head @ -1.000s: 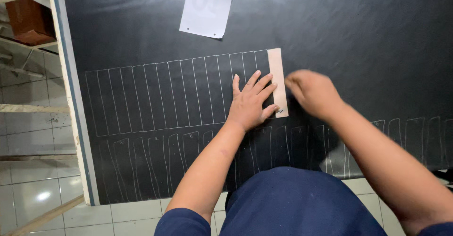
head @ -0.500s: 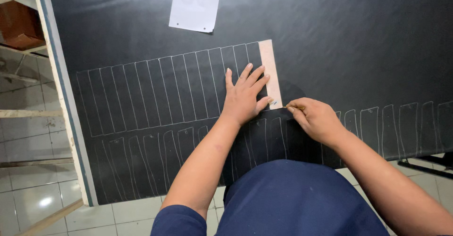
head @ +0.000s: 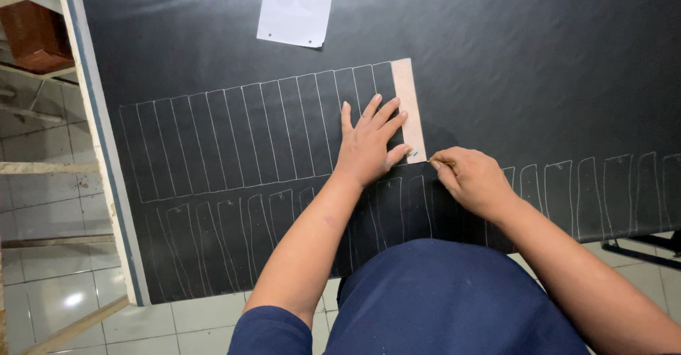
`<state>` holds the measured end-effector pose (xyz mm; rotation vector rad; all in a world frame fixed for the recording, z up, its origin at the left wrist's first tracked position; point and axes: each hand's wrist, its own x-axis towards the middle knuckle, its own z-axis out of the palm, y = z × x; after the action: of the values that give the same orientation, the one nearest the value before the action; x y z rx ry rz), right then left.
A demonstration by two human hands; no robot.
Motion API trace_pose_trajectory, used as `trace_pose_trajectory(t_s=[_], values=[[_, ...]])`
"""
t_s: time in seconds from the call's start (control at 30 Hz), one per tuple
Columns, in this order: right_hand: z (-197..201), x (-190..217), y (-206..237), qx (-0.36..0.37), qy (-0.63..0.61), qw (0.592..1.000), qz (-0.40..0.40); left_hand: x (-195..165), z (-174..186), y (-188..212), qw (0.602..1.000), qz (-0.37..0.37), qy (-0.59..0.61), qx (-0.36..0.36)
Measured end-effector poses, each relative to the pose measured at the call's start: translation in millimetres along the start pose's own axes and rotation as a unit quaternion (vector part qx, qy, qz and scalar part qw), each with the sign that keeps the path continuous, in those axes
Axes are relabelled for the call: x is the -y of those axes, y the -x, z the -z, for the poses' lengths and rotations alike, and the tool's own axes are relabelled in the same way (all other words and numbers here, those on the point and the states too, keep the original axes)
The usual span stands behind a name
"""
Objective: The person uses a ruler and a pencil to draw straight lines on a large sheet of dark material laid on a table. They repeatedly reposition the ruler and draw parallel lines across the surface, then move to a different section and continue marking additional lines.
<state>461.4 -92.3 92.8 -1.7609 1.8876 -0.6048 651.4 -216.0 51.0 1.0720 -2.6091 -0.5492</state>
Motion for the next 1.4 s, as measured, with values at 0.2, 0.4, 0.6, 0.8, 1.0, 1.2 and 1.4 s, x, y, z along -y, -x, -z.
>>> trace_pose_trajectory(t_s=[0.2,0.4,0.6,0.8,1.0,1.2,1.4], values=[[-10,-3,-2,0.019,-0.059,0.998,0.016,1,-1,-1,1.0,0.002,-0.003,0.006],[-11,-11,3,-0.024,-0.138,0.99,-0.036,0,-4,-1,1.0,0.001,-0.015,0.008],[-3,-37,-1,-0.088,-0.072,0.993,-0.029,-15,-20,-11,1.0,-0.012,-0.013,-0.01],[-9,-42,1,-0.034,0.006,0.996,-0.077,-19,-24,-18,1.0,-0.007,-0.005,-0.007],[-12,-41,1,-0.056,0.012,0.996,-0.074,-19,-21,-17,1.0,-0.003,0.007,-0.003],[-13,-37,2,-0.055,0.02,0.994,-0.09,-19,-22,-16,1.0,-0.008,-0.002,0.0],[-14,-33,1,-0.068,0.017,0.992,-0.101,-19,-20,-16,1.0,-0.01,-0.008,0.008]])
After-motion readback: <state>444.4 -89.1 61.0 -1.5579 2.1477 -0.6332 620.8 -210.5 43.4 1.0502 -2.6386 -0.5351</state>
